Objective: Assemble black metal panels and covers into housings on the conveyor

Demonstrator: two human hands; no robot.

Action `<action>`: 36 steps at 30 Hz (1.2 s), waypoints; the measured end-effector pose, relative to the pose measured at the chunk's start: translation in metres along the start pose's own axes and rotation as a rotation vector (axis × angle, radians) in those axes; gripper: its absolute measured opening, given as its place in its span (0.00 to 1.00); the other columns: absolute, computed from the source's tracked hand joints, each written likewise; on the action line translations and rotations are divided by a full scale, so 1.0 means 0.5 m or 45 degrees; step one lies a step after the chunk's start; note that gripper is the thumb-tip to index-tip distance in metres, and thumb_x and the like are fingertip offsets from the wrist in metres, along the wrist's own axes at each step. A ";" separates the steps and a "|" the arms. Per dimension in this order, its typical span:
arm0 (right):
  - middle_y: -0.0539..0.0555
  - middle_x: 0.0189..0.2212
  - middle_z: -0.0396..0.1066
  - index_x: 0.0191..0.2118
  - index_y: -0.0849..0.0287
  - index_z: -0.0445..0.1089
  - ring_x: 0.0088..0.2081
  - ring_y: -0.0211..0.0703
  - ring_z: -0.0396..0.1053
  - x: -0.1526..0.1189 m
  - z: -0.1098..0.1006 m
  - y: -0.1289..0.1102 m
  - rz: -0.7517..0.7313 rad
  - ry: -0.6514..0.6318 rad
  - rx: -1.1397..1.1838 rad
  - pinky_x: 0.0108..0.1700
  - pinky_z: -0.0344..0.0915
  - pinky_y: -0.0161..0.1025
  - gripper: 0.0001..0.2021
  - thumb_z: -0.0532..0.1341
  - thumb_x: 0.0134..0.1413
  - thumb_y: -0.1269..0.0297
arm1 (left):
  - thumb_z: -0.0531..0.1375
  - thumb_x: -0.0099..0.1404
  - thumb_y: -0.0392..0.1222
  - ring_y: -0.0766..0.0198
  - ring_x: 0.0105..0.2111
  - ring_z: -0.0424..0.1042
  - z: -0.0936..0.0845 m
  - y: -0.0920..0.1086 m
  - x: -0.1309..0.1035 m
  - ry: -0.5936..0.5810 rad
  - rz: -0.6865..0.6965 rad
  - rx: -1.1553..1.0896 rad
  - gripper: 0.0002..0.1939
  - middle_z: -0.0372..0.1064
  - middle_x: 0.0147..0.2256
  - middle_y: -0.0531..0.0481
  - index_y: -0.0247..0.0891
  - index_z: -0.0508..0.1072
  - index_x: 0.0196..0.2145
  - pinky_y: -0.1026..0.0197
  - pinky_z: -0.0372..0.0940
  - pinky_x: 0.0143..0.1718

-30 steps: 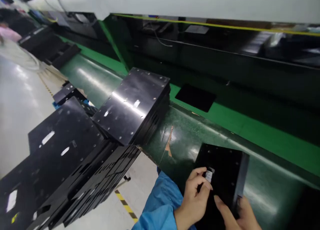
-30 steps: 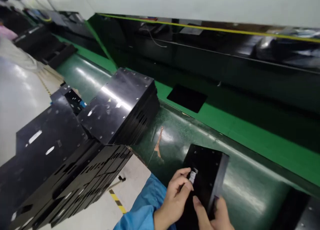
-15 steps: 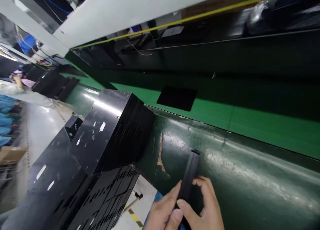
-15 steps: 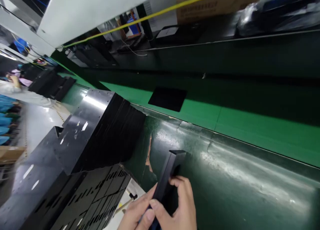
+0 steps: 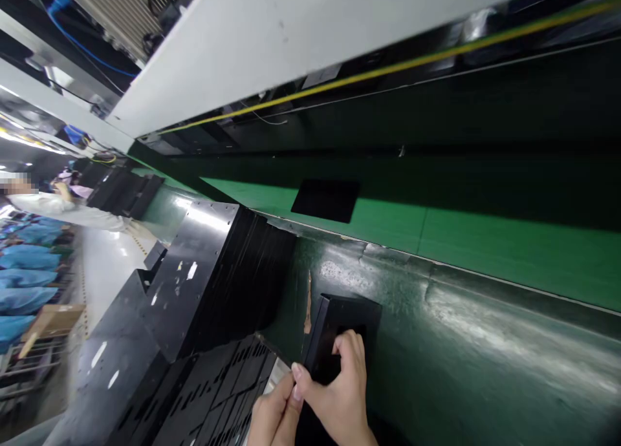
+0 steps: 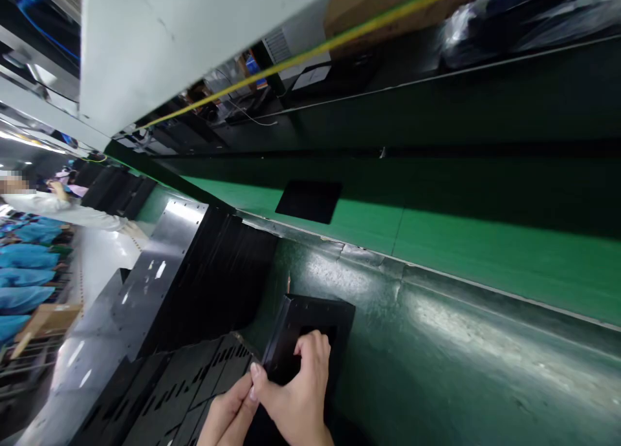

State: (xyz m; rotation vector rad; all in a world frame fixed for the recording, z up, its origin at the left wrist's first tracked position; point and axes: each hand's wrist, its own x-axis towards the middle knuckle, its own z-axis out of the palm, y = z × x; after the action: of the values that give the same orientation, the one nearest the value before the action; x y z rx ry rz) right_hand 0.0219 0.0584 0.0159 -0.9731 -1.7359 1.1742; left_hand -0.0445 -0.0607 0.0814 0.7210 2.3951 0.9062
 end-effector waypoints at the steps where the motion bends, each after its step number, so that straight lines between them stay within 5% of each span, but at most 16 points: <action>1: 0.48 0.32 0.58 0.34 0.51 0.54 0.35 0.47 0.59 0.002 0.001 -0.001 0.001 0.017 0.002 0.36 0.60 0.43 0.25 0.74 0.47 0.54 | 0.55 0.74 0.67 0.60 0.27 0.72 0.004 0.004 0.002 0.008 0.003 0.009 0.30 0.72 0.25 0.49 0.38 0.83 0.43 0.64 0.69 0.31; 6: 0.47 0.32 0.55 0.33 0.51 0.52 0.35 0.45 0.58 0.001 -0.014 -0.004 0.015 0.050 0.085 0.36 0.59 0.42 0.23 0.71 0.48 0.54 | 0.49 0.77 0.61 0.64 0.21 0.64 0.028 0.022 -0.011 0.046 0.078 0.084 0.27 0.67 0.22 0.51 0.38 0.76 0.34 0.62 0.51 0.25; 11: 0.46 0.31 0.56 0.32 0.51 0.54 0.33 0.43 0.58 0.005 -0.032 -0.001 0.042 0.079 0.173 0.36 0.59 0.41 0.22 0.70 0.46 0.53 | 0.45 0.78 0.44 0.55 0.32 0.77 0.039 0.075 -0.033 0.023 0.186 0.272 0.21 0.78 0.31 0.42 0.39 0.78 0.40 0.58 0.56 0.31; 15: 0.47 0.29 0.62 0.31 0.52 0.59 0.33 0.44 0.61 0.011 -0.061 -0.018 0.116 0.027 0.347 0.37 0.63 0.43 0.21 0.70 0.44 0.49 | 0.46 0.78 0.37 0.51 0.40 0.81 0.001 0.113 -0.017 0.034 0.045 0.507 0.19 0.81 0.38 0.36 0.35 0.78 0.44 0.58 0.59 0.35; 18: 0.51 0.33 0.71 0.40 0.55 0.67 0.36 0.48 0.68 0.005 -0.106 -0.021 0.146 -0.062 0.550 0.41 0.68 0.46 0.21 0.67 0.47 0.45 | 0.47 0.79 0.37 0.50 0.41 0.82 -0.030 0.117 -0.002 0.124 -0.089 0.650 0.18 0.81 0.39 0.34 0.32 0.77 0.43 0.59 0.58 0.35; 22: 0.52 0.37 0.76 0.41 0.56 0.70 0.41 0.52 0.73 0.010 -0.188 0.006 0.169 -0.024 0.433 0.47 0.70 0.48 0.22 0.66 0.47 0.45 | 0.47 0.80 0.40 0.51 0.37 0.80 -0.073 0.121 -0.005 0.228 0.087 0.580 0.18 0.80 0.34 0.37 0.34 0.76 0.43 0.58 0.55 0.33; 25: 0.59 0.42 0.79 0.42 0.57 0.75 0.49 0.59 0.75 0.040 -0.275 0.048 0.317 0.060 0.285 0.54 0.69 0.51 0.24 0.61 0.47 0.44 | 0.47 0.78 0.44 0.55 0.32 0.76 -0.161 0.132 -0.001 0.311 0.218 0.389 0.20 0.76 0.29 0.43 0.37 0.76 0.38 0.59 0.55 0.32; 30: 0.61 0.35 0.80 0.34 0.55 0.75 0.43 0.61 0.77 0.091 -0.424 0.119 0.791 0.119 -0.277 0.45 0.71 0.49 0.18 0.58 0.48 0.46 | 0.53 0.71 0.61 0.56 0.31 0.71 -0.421 0.130 0.089 0.408 0.300 0.027 0.24 0.75 0.28 0.49 0.38 0.77 0.35 0.60 0.61 0.33; 33: 0.58 0.33 0.80 0.32 0.53 0.75 0.34 0.56 0.79 0.099 -0.459 0.132 0.983 0.010 -0.481 0.37 0.70 0.46 0.12 0.61 0.50 0.50 | 0.62 0.60 0.67 0.56 0.29 0.71 -0.558 0.113 0.194 0.217 0.107 -0.256 0.27 0.74 0.26 0.50 0.37 0.76 0.35 0.60 0.64 0.30; 36: 0.60 0.34 0.81 0.31 0.53 0.76 0.35 0.57 0.80 0.114 -0.459 0.125 0.926 -0.120 -0.811 0.38 0.69 0.46 0.13 0.61 0.56 0.51 | 0.69 0.51 0.64 0.57 0.27 0.70 -0.631 0.086 0.302 0.075 -0.088 -0.484 0.29 0.75 0.25 0.51 0.35 0.76 0.39 0.59 0.68 0.31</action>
State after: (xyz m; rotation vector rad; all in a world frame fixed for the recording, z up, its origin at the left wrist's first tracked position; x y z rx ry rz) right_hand 0.2198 0.2022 0.0233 -2.0872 -1.9354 1.0975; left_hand -0.3306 -0.0827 0.2859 0.4679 2.1874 1.3185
